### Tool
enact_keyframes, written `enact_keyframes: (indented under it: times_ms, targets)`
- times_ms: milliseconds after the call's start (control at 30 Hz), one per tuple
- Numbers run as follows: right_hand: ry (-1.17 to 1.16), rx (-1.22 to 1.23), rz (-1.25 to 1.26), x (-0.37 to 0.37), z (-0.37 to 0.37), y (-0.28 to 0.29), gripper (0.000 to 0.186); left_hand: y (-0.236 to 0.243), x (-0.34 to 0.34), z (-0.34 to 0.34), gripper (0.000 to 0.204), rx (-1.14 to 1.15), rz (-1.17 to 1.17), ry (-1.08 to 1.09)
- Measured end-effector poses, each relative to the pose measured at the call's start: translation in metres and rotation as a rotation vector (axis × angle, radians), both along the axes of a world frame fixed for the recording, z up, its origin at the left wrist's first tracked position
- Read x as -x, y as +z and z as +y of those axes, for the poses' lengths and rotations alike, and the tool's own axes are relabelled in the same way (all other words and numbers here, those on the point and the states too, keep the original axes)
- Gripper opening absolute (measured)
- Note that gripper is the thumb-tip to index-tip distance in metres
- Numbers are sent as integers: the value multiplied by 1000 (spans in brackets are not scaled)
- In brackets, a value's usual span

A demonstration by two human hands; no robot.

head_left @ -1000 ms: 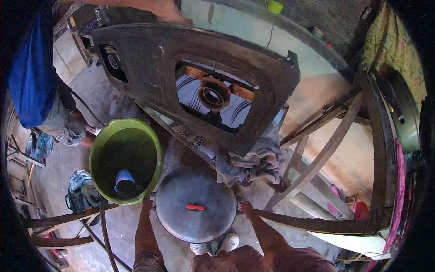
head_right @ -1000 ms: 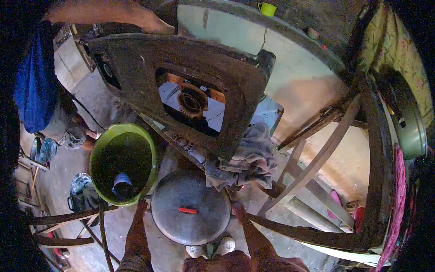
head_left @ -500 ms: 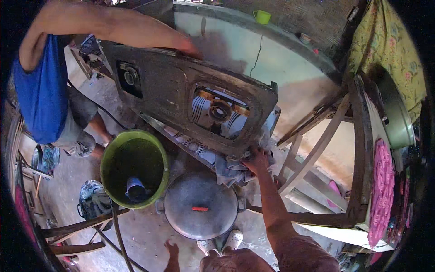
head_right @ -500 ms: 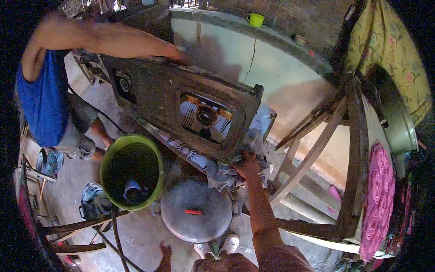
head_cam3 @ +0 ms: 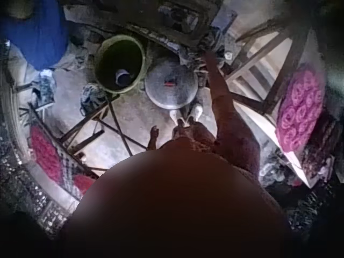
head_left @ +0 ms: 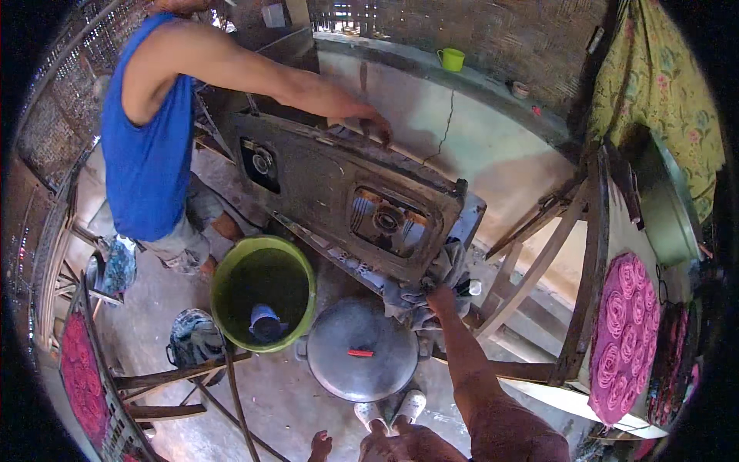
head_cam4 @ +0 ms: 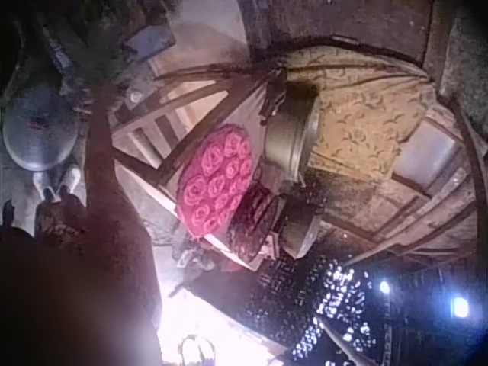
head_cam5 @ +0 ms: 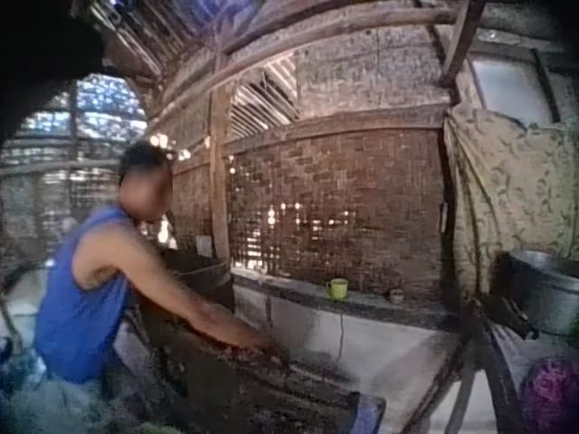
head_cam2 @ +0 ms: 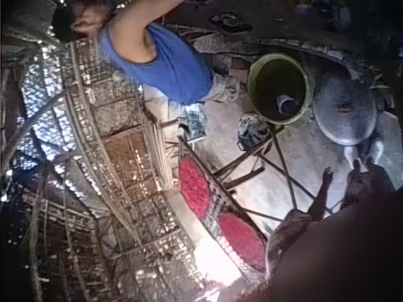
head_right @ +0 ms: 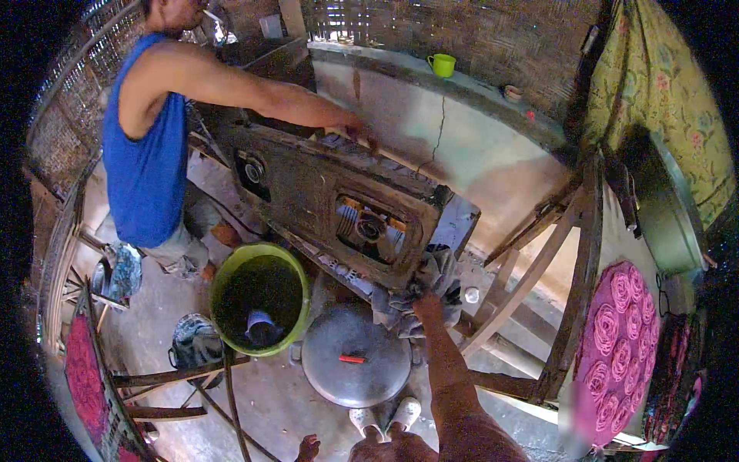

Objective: The person uses a wooden tool to scoop pink dough from a bowl and apply it to a rotating surface, shaping it into multiple rose patterns on flat discs. After completing several discs, they move the trays and pick up small items to place on top of the food.

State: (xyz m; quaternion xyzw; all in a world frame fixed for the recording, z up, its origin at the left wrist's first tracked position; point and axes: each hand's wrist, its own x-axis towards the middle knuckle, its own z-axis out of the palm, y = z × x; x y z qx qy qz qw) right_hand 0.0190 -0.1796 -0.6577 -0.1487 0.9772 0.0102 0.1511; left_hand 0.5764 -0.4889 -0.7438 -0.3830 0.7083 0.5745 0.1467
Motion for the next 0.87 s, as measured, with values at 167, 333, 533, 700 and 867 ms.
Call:
enact_keyframes:
  times_ms: [167,333,533,700,867]
  targets:
    - [-277,319,-37,-1,-8,12,34,11,-1,-16,34,174,266,-36]
    - [-440,263,63,8,17,-49,26,35,10,0,35,309,303,-395]
    - [-28,134,50,7,-13,-50,24,34,-9,25,42,333,149,-478]
    - [-116,88,12,29,64,-61,23,33,45,33,46,55,237,-450]
    - [-90,242,42,5,-1,6,27,43,10,4,48,-687,195,306]
